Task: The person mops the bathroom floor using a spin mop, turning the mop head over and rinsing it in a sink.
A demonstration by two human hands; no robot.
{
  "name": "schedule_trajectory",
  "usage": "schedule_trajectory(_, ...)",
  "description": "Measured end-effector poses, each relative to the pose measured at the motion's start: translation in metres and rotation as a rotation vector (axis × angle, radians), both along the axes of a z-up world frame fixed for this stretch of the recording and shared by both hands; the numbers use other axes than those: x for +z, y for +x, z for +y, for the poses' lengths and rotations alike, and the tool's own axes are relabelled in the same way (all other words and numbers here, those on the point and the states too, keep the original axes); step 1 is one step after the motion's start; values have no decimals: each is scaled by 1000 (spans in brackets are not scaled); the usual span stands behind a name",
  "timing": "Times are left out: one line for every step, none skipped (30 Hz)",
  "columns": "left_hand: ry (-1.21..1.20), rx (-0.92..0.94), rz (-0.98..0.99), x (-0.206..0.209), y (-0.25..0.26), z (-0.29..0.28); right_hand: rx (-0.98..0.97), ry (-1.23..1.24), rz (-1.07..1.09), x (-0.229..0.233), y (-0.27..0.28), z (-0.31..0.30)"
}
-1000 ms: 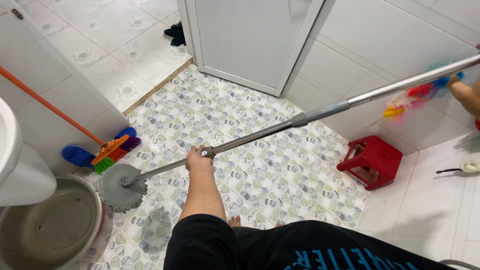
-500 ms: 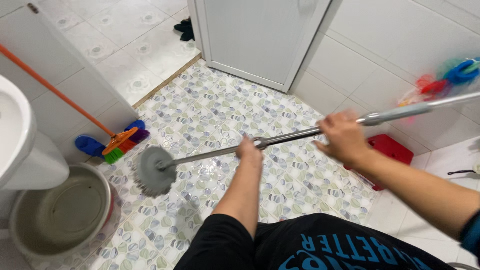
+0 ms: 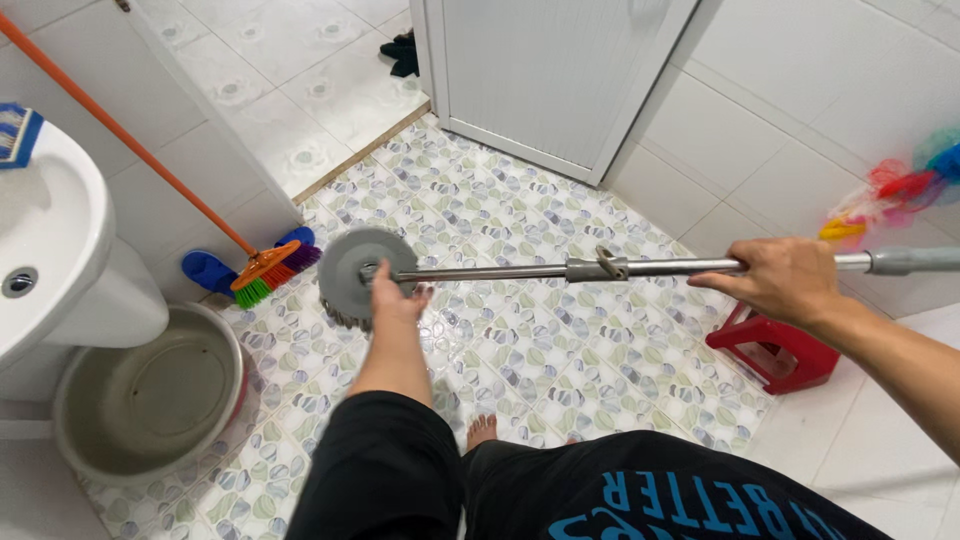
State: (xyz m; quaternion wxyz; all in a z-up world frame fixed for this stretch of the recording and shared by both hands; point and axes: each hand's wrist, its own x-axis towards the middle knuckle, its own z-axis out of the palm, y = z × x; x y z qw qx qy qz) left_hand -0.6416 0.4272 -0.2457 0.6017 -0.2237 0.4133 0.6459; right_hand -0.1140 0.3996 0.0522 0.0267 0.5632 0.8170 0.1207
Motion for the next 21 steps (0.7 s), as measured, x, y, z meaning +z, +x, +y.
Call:
schedule_trajectory(23,-4,-56,1,-9,-2,7,9,2,0,5,-5)
schedule_trajectory(-35,5,-15,2,-13,-3,14,18,4,3,8,-9)
schedule_trajectory(-92,15,32,10,-28,-7,31,45,20,6,11,-12)
schedule_trajectory(-150,25,80,18,-37,-8,47,73,35,11,14,-15)
schedule_trajectory(-159,14,57,24,-37,-6,62,100,51,15,15,-19)
schedule_trajectory(-169,3,35,31,-39,-6,57,100,26,20,16,-21)
schedule_trajectory(-177,-11,10,34,-37,-4,49,101,-3,26,18,-22)
schedule_trajectory(-181,-16,20,33,-32,-4,41,102,-31,31,20,-22)
schedule_trajectory(-183,-22,32,30,-26,-5,6,76,-77,33,22,-21)
schedule_trajectory(-186,-28,45,28,-21,-7,-30,49,-123,35,24,-20)
schedule_trajectory(-136,3,-15,25,-17,-12,-66,23,-170,37,27,-18)
schedule_trajectory(-86,35,-75,24,-12,-18,-82,-7,-158,38,29,-15)
schedule_trajectory(-42,69,-136,25,-7,-25,-96,-41,-147,36,33,-11)
schedule_trajectory(25,88,-138,30,-1,-33,-110,-75,-135,33,37,-7)
schedule_trajectory(93,112,-142,34,7,-45,-154,-165,-147,28,44,-4)
schedule_trajectory(161,136,-146,40,16,-54,-198,-255,-157,21,52,0)
schedule_trajectory(228,170,-156,48,21,-57,-239,-342,-167,14,61,6)
schedule_trajectory(294,203,-165,55,25,-60,-268,-435,-84,4,71,11)
schedule_trajectory(361,238,-175,60,27,-62,-295,-528,1,-7,81,17)
schedule_trajectory(421,286,-208,65,28,-61,-321,-620,86,-17,91,22)
schedule_trajectory(479,333,-240,68,28,-58,-340,-721,153,-27,101,26)
